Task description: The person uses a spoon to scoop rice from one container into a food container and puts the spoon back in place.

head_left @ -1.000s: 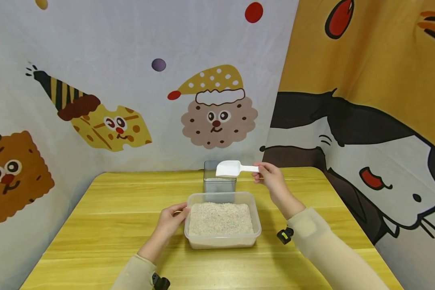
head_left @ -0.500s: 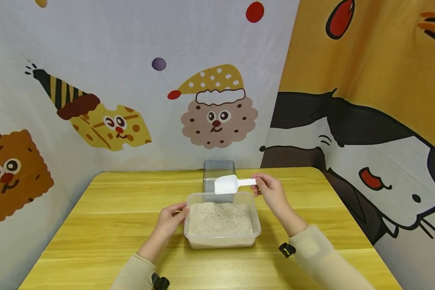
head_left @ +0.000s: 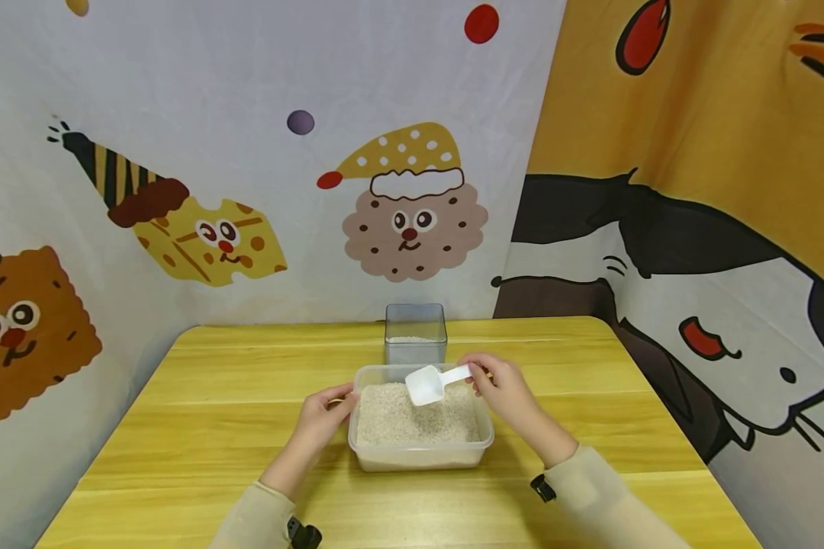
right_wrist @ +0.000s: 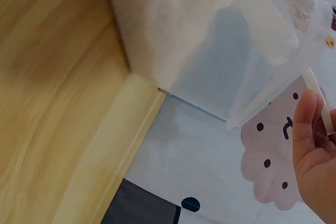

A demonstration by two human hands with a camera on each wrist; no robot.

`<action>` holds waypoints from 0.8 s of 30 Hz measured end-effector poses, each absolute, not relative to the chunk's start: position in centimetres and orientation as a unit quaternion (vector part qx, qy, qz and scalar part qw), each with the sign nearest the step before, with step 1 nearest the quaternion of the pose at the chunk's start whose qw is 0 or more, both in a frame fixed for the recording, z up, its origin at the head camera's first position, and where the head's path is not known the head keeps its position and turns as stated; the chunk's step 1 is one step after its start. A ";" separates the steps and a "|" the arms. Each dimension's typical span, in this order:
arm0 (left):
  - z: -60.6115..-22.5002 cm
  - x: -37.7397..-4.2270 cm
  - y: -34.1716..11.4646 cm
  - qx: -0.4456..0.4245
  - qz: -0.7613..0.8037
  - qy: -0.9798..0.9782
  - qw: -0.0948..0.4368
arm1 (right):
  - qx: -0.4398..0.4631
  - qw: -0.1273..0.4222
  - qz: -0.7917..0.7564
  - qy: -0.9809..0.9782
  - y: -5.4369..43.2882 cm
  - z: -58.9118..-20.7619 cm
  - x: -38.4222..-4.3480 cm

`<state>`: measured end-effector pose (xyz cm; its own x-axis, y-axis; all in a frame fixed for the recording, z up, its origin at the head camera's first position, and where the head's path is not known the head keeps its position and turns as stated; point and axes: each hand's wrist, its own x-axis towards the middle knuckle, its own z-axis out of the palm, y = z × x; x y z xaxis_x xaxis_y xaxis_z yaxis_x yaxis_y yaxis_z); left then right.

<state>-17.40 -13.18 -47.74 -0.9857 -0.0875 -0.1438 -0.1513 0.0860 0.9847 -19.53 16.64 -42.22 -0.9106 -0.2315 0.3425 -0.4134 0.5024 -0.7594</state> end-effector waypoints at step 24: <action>-47.6 -17.4 -13.2 -0.083 0.673 0.734 0.027 | 0.253 0.082 0.335 -0.904 15.1 -43.4 -18.6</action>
